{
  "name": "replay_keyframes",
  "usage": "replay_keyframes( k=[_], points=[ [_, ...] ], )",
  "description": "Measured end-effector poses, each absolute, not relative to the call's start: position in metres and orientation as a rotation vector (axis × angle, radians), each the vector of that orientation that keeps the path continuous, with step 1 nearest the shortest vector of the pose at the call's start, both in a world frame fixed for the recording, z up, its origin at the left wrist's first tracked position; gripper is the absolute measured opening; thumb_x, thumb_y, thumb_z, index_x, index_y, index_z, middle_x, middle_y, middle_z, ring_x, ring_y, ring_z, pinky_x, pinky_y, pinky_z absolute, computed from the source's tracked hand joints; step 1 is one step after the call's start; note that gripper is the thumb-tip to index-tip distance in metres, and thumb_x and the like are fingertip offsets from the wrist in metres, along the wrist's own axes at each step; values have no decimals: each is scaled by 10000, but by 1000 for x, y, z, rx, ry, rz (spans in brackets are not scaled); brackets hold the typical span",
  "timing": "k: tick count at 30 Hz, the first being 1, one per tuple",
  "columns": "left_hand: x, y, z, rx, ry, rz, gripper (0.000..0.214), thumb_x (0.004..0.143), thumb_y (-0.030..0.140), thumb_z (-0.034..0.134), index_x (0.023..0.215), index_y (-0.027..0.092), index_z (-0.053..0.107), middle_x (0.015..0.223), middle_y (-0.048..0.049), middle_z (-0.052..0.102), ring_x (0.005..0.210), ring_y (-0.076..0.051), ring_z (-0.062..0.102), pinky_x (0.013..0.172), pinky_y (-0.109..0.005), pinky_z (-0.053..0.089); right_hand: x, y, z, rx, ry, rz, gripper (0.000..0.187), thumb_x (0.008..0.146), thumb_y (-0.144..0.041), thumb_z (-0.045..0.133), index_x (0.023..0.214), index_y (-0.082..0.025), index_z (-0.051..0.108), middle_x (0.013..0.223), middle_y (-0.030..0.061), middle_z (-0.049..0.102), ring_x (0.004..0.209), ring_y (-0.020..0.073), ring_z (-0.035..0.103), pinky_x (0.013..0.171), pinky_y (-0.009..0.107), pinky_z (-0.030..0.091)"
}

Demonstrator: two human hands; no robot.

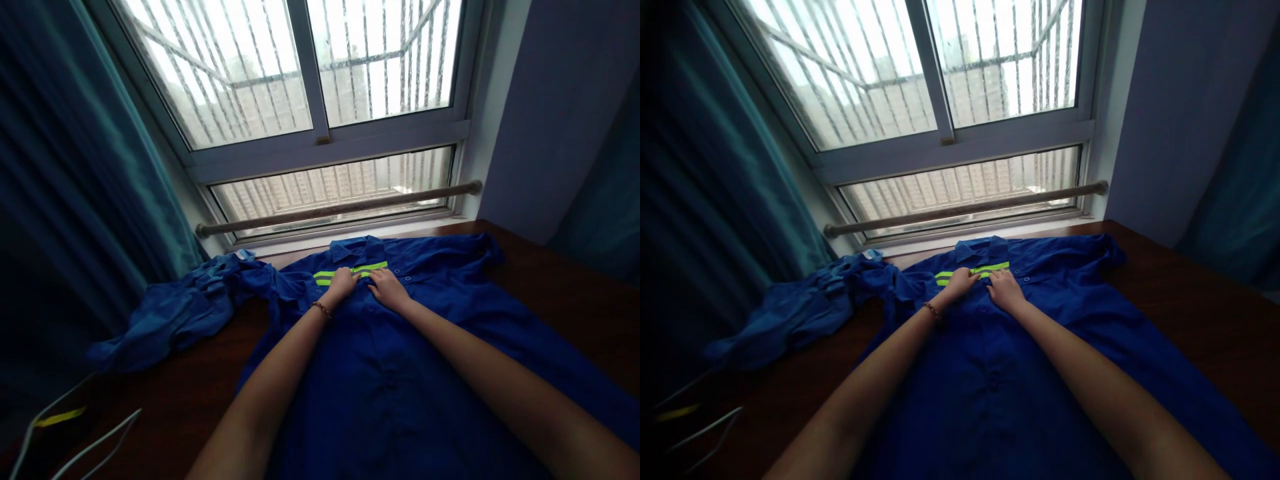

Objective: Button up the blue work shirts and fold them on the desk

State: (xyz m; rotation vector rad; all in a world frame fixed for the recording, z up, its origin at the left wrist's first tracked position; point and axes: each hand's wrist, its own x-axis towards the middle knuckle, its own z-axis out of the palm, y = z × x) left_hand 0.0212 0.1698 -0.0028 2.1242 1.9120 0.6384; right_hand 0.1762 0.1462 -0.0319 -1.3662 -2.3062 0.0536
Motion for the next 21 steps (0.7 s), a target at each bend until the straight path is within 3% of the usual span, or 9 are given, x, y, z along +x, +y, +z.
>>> replay_keyframes(
  k=[5, 10, 14, 17, 21],
  points=[
    [29, 180, -23, 2030, 1839, 851, 376, 747, 438, 469, 816, 109, 640, 776, -105, 640, 689, -176, 581, 580, -246, 387, 173, 137, -26, -1148, -2368, 12, 353, 821, -129, 343, 1125, -125, 522, 1212, 94, 482, 1170, 189, 354, 997, 299, 246],
    [24, 178, -28, 1992, 1677, 1013, 233, 681, 349, 571, 754, 136, 631, 745, -47, 632, 701, -150, 560, 617, -235, 396, 168, 138, -21, -1346, -2272, 150, 294, 844, -158, 327, 983, -162, 586, 1066, 77, 573, 1012, 161, 496, 887, 240, 346],
    [23, 182, -30, 1905, 1594, 1090, 198, 685, 311, 572, 721, 122, 618, 661, -29, 608, 612, -128, 547, 564, -226, 396, 160, 157, -19, -1548, -2144, 180, 314, 854, -221, 314, 879, -162, 621, 903, 95, 630, 837, 189, 578, 742, 268, 411],
    [22, 186, -34, 1811, 1551, 1121, 194, 694, 300, 565, 731, 115, 610, 606, -20, 593, 525, -107, 529, 511, -214, 391, 153, 168, -19, -1649, -2062, 191, 281, 824, -280, 371, 835, -172, 631, 835, 98, 640, 797, 223, 589, 680, 295, 415],
    [17, 189, -40, 1724, 1472, 1153, 191, 677, 302, 586, 712, 115, 608, 629, -28, 603, 557, -110, 540, 526, -216, 406, 153, 171, -22, -1643, -2031, 236, 240, 785, -339, 440, 799, -179, 619, 812, 74, 641, 778, 215, 587, 648, 278, 407]
  ],
)
